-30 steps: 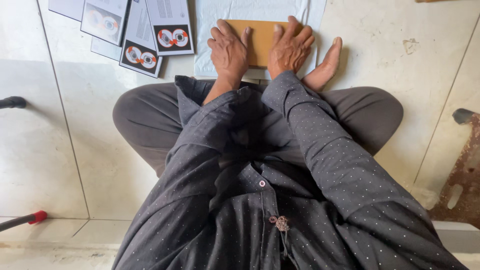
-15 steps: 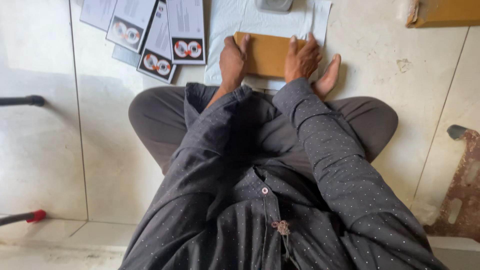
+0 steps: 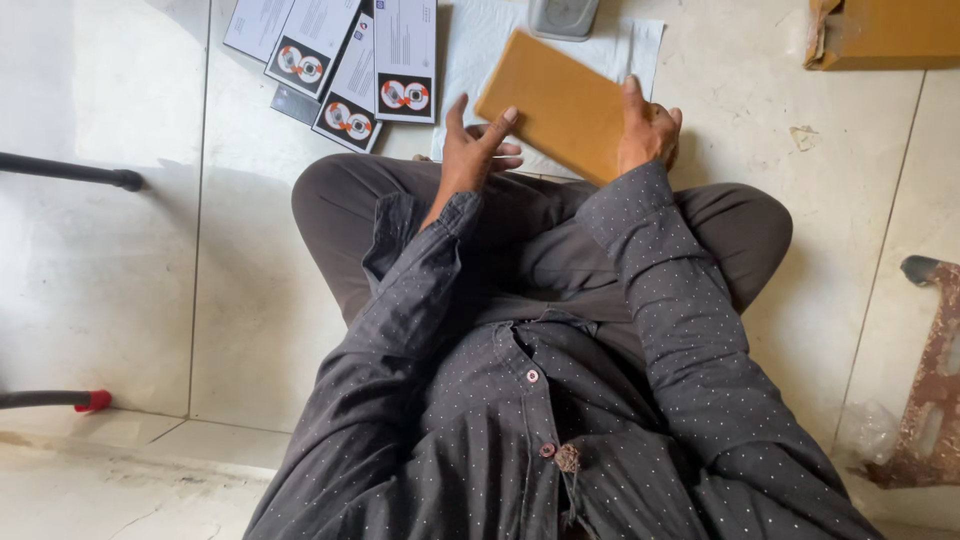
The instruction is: The person sits on the floor and packs smartwatches into cardboard boxes. They open product boxes, remove the watch and accessories, place them into a larger shipping box, and seal it with tape. The process is repeated for multiple units.
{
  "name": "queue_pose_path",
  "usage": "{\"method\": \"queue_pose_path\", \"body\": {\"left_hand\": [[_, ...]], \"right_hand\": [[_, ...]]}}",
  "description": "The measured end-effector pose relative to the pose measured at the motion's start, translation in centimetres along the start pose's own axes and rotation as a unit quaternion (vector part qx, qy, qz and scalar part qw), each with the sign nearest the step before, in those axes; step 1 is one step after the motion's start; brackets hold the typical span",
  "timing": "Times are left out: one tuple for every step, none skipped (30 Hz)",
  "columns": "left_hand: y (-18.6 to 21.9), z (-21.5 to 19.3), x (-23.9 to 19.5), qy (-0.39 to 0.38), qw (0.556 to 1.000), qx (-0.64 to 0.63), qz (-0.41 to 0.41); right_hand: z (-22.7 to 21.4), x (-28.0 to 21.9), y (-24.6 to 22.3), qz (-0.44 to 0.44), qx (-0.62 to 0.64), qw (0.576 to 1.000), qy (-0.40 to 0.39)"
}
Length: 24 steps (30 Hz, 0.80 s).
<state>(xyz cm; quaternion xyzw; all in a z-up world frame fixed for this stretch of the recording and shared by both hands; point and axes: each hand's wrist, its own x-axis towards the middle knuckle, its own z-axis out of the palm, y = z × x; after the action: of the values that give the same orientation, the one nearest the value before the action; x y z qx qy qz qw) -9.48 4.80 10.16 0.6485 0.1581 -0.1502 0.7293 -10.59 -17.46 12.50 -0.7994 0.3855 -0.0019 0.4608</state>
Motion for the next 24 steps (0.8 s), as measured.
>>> {"method": "queue_pose_path", "body": {"left_hand": [[-0.7,0.6,-0.5,-0.007,0.998,-0.07,-0.002],[-1.5,1.3,-1.0,-0.013,0.99,-0.141,-0.005],[-2.4,2.1,-1.5,-0.032,0.991,-0.131,-0.006],[-3.1,2.9,-2.1,-0.049,0.991,-0.121,-0.004],[-3.6,3.6,-2.4,-0.067,0.992,-0.11,-0.002],[-3.8,4.2,-2.5,-0.046,0.993,-0.112,0.003],[-4.0,4.6,-2.5,-0.025,0.993,-0.113,0.007],[-4.1,4.9,-2.7,-0.005,0.993,-0.115,0.007],[-4.1,4.9,-2.6,0.003,0.993,-0.119,0.006],[-3.7,4.6,-1.9,0.009,0.993,-0.12,0.006],[-3.2,4.2,-1.1,0.015,0.992,-0.122,0.005],[-3.0,3.6,-0.5,0.025,0.993,-0.115,-0.003],[-2.8,2.9,0.3,0.035,0.993,-0.108,-0.011],[-2.5,2.2,1.5,0.046,0.994,-0.102,-0.016],[-2.4,1.5,2.7,0.04,0.994,-0.103,-0.014],[-2.3,0.7,4.0,0.035,0.994,-0.103,-0.01],[-2.0,0.0,5.6,0.031,0.994,-0.103,-0.007],[-1.7,-0.7,7.3,0.032,0.994,-0.097,0.029],[-1.1,-1.4,9.5,0.033,0.993,-0.09,0.066],[-0.5,-1.9,11.8,0.044,0.993,-0.066,0.087],[0.1,-2.6,14.0,0.064,0.993,-0.009,0.097],[0.9,-3.3,16.4,0.085,0.989,0.052,0.106],[1.5,-4.1,18.3,0.111,0.981,0.119,0.109],[1.9,-5.0,19.6,0.127,0.97,0.178,0.102]], "right_hand": [[0.1,-0.1,0.5,0.01,0.034,0.999,0.011],[0.2,-0.5,1.0,0.008,0.061,0.998,0.028],[0.5,-1.2,1.3,0.006,0.088,0.995,0.046],[1.0,-1.8,1.2,0.002,0.117,0.991,0.061],[1.4,-2.5,1.1,-0.036,0.12,0.989,0.073],[1.7,-3.5,1.2,-0.072,0.122,0.986,0.084],[2.0,-4.2,1.1,-0.108,0.124,0.982,0.095],[2.2,-4.4,1.1,-0.099,0.184,0.974,0.082],[2.2,-4.4,1.1,-0.089,0.244,0.963,0.069],[2.3,-3.9,1.0,-0.079,0.305,0.947,0.058],[2.3,-3.0,0.9,-0.063,0.292,0.954,0.03],[2.0,-2.1,1.1,-0.044,0.275,0.96,0.001],[1.9,-1.2,1.4,-0.025,0.259,0.965,-0.028],[2.1,0.0,1.5,-0.006,0.221,0.971,-0.092],[2.2,1.1,1.6,0.013,0.182,0.971,-0.155],[2.9,1.8,1.6,0.031,0.144,0.965,-0.219],[3.7,2.3,1.6,0.033,0.139,0.961,-0.235],[4.5,2.5,1.6,0.038,0.135,0.958,-0.25],[5.3,2.7,1.5,0.042,0.13,0.954,-0.266],[5.9,2.7,1.4,0.026,0.092,0.956,-0.277],[6.3,2.6,1.2,0.009,0.055,0.956,-0.288],[6.6,2.4,1.0,-0.007,0.018,0.954,-0.299],[6.8,2.4,0.8,-0.026,-0.009,0.953,-0.301],[6.9,2.2,0.5,-0.044,-0.036,0.951,-0.304]]}}
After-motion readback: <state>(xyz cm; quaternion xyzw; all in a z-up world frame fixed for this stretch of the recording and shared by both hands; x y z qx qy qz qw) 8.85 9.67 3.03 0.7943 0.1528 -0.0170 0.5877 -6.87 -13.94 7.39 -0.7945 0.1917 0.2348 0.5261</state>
